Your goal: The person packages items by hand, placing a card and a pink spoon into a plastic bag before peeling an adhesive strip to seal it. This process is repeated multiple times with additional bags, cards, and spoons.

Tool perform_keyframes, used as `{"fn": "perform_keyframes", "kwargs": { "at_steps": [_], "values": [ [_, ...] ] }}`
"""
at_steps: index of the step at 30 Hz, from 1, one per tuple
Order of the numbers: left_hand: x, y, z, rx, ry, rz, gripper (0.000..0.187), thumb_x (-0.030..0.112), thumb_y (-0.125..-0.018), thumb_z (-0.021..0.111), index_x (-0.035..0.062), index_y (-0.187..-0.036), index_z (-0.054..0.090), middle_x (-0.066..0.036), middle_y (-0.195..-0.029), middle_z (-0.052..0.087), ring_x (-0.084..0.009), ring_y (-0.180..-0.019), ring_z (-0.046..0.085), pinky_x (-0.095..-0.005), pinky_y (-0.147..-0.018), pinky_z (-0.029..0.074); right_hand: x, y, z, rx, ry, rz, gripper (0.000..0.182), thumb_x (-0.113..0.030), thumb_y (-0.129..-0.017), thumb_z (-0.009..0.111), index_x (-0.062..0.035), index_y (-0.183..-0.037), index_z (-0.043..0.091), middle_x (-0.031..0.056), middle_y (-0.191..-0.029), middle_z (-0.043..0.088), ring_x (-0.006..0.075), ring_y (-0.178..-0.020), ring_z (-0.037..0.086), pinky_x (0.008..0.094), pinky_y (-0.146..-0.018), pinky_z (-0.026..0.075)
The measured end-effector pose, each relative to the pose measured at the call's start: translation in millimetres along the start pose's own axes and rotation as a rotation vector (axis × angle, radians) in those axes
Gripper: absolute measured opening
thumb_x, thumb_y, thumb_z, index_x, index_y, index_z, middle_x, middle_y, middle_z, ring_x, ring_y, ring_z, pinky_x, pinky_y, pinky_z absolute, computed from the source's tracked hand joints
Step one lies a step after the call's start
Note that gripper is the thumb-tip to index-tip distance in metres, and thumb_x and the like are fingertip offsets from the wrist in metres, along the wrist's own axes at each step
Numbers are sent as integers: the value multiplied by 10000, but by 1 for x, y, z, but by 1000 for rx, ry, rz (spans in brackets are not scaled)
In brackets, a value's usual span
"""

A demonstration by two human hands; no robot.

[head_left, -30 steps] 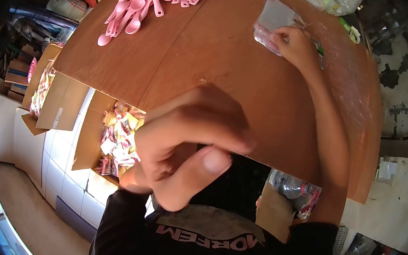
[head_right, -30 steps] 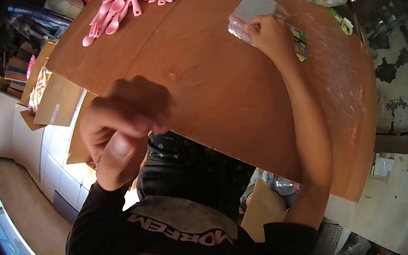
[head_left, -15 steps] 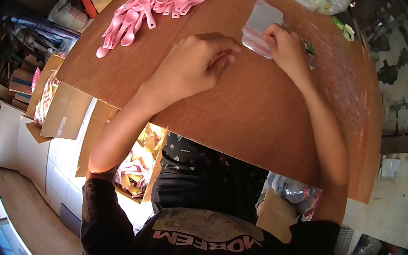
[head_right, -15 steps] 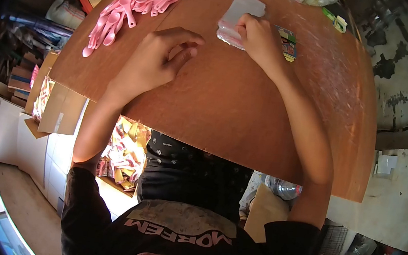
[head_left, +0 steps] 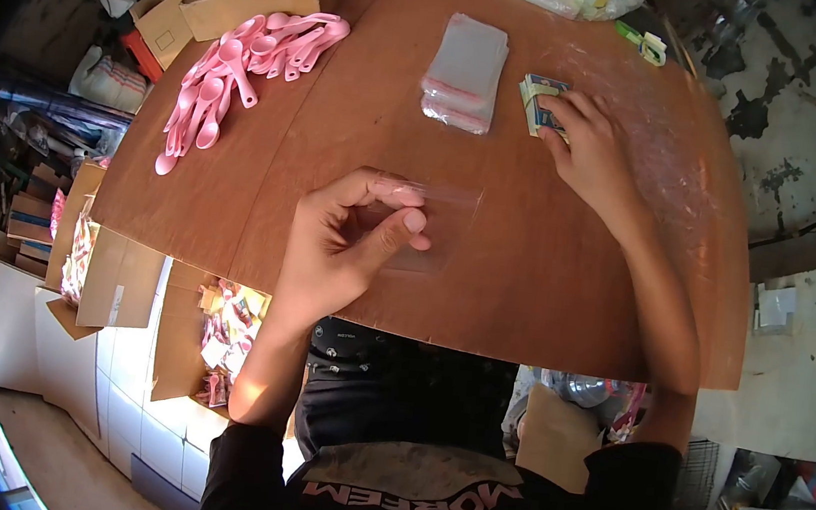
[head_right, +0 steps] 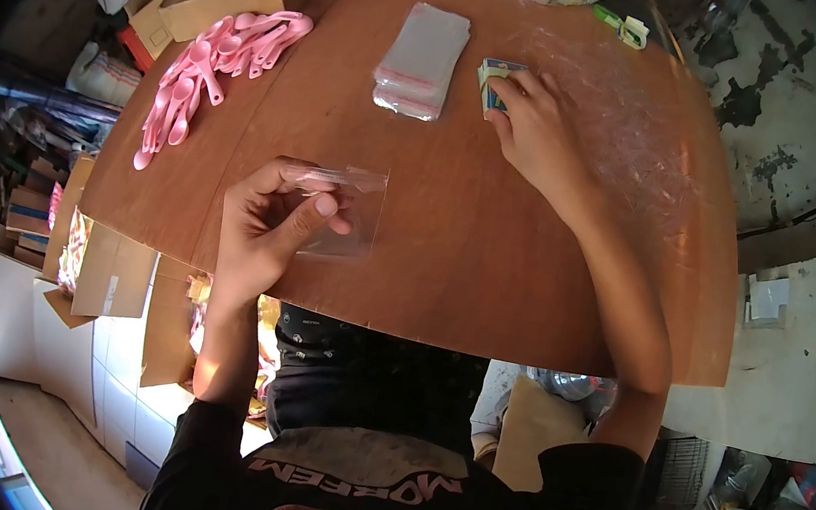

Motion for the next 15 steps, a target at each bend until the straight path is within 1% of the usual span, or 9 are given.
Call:
{"fn": "perform_keyframes", "kwargs": {
  "at_steps": [1, 3, 4, 7, 10, 12, 13, 14, 15],
  "values": [
    [-1, 0, 3, 0, 28, 9, 126, -32, -841, 620, -48, -966, 609, -96, -921, 633, -136, -784, 614, -265, -688, 523, 8, 7, 5, 6, 7, -2, 222, -120, -774, 682, -38, -976, 639, 59, -836, 635, 223, -759, 605, 349, -678, 489],
    [-5, -2, 7, 21, 20, 0, 142, -26, -842, 622, -48, -981, 609, -98, -928, 633, -136, -783, 613, -265, -684, 522, 24, 16, 15, -109, -112, 174, 211, -109, -739, 690, -62, -943, 660, 78, -855, 624, 283, -836, 589, 393, -737, 481],
    [-8, -3, 7, 47, 12, -16, 157, -19, -842, 625, -48, -997, 609, -100, -934, 634, -135, -782, 613, -265, -680, 522, 28, 18, 14, -106, -110, 173, 211, -109, -739, 690, -62, -943, 660, 78, -855, 624, 283, -836, 589, 393, -737, 481],
    [-9, -9, 10, 65, -9, -16, 195, -9, -837, 637, -48, -1026, 607, -107, -919, 658, -125, -786, 621, -256, -687, 522, 31, 18, 7, -111, -232, 212, 150, -114, -742, 693, -74, -885, 677, 88, -830, 622, 276, -787, 603, 375, -701, 484],
    [-6, -15, 10, 132, -69, -66, 234, -4, -822, 656, -56, -1044, 602, -110, -880, 675, -118, -767, 628, -249, -679, 524, 30, 10, -14, -218, -352, 285, 111, -119, -744, 694, -64, -839, 679, 86, -802, 627, 264, -715, 605, 358, -652, 483],
    [-4, -18, 8, 180, -117, -90, 255, -2, -814, 666, -62, -1053, 599, -111, -859, 682, -115, -755, 631, -245, -672, 525, 28, 0, -41, -18, -295, 264, 112, -126, -746, 697, -57, -831, 672, 79, -787, 633, 250, -650, 596, 337, -613, 477],
    [-3, -20, 8, 198, -121, -101, 273, -2, -808, 672, -67, -1061, 595, -116, -853, 683, -117, -745, 634, -242, -668, 528, 27, -2, -48, 50, -235, 262, 79, -111, -751, 690, -59, -804, 664, 55, -781, 635, 222, -657, 587, 323, -597, 476],
    [-3, -21, 8, 213, -123, -110, 290, -2, -802, 678, -73, -1070, 591, -120, -848, 684, -119, -734, 637, -240, -664, 531, 26, -2, -45, 49, -242, 264, 79, -111, -751, 690, -59, -804, 664, 55, -781, 635, 222, -657, 587, 323, -597, 476],
    [-3, -22, 9, 214, -112, -104, 294, -3, -801, 677, -72, -1074, 591, -130, -874, 684, -124, -766, 642, -239, -678, 540, 23, -4, -48, 182, -174, 142, 68, -105, -754, 687, -64, -800, 660, 46, -773, 629, 215, -668, 584, 325, -591, 475]
  ]
}}
Point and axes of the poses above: each hand's wrist, its own y-axis away from the middle knuckle, its own z-axis out of the palm, x = y × z, the point moved 4 cm from there along -y, towards the middle knuckle
